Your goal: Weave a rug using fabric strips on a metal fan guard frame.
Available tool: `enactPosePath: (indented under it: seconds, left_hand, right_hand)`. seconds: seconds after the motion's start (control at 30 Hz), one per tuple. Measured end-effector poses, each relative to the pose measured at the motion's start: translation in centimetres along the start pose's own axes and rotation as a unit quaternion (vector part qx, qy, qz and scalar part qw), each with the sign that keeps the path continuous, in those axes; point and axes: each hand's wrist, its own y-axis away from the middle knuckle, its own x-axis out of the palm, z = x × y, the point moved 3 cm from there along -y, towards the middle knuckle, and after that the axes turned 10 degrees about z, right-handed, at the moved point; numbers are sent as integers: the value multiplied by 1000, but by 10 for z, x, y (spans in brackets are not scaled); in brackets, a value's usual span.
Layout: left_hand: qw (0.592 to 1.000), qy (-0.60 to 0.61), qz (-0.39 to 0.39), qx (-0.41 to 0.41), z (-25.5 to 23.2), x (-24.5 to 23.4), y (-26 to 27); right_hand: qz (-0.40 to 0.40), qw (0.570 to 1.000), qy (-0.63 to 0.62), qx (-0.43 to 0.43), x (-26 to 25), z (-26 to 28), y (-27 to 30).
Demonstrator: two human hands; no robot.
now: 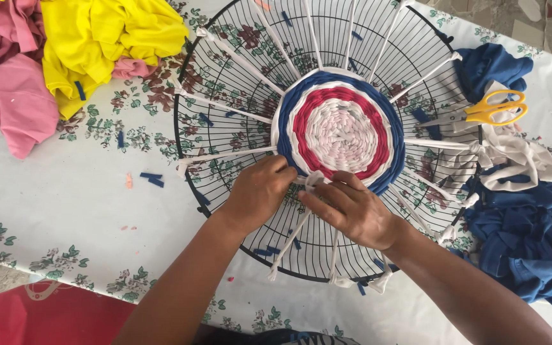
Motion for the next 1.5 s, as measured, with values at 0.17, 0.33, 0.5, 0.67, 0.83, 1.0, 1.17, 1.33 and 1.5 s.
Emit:
enactPosePath:
  seconds: [0.17,0.33,0.5,0.67,0.83,1.0,1.17,1.33,1.5]
  left_hand:
    - [999,-30,-18,10,0,-3,-1]
    - [998,-55,-24,18,0,-4,0]
    - [1000,-6,-21,18,-12,-18,-1]
    - [998,4,-6,56,-6,-11,-2]
    - [996,59,24,63,-3,-6,0]
    - [989,-64,10,131,6,8,1]
    - [990,-64,-34,119,-4,11,2]
    - [984,-87,-40,152,-19,-5,-3]
    - [974,-139,-63,167,-25,8,-4]
  right_hand:
    - [18,999,29,13,-21,-12,23]
    - [-1,997,30,71,-44,-39,62]
    - [38,887,-213,407,-64,-60,106]
    - [56,886,-134,441,-44,-63,100]
    - [15,977,-10,213,-14,-12,46]
    - [92,984,64,141,7,-7,30]
    - [190,932,-100,293,4,-16,44]
    - [315,810,-240,433,-3,-35,46]
    - [308,767,-324,461,-3,-39,46]
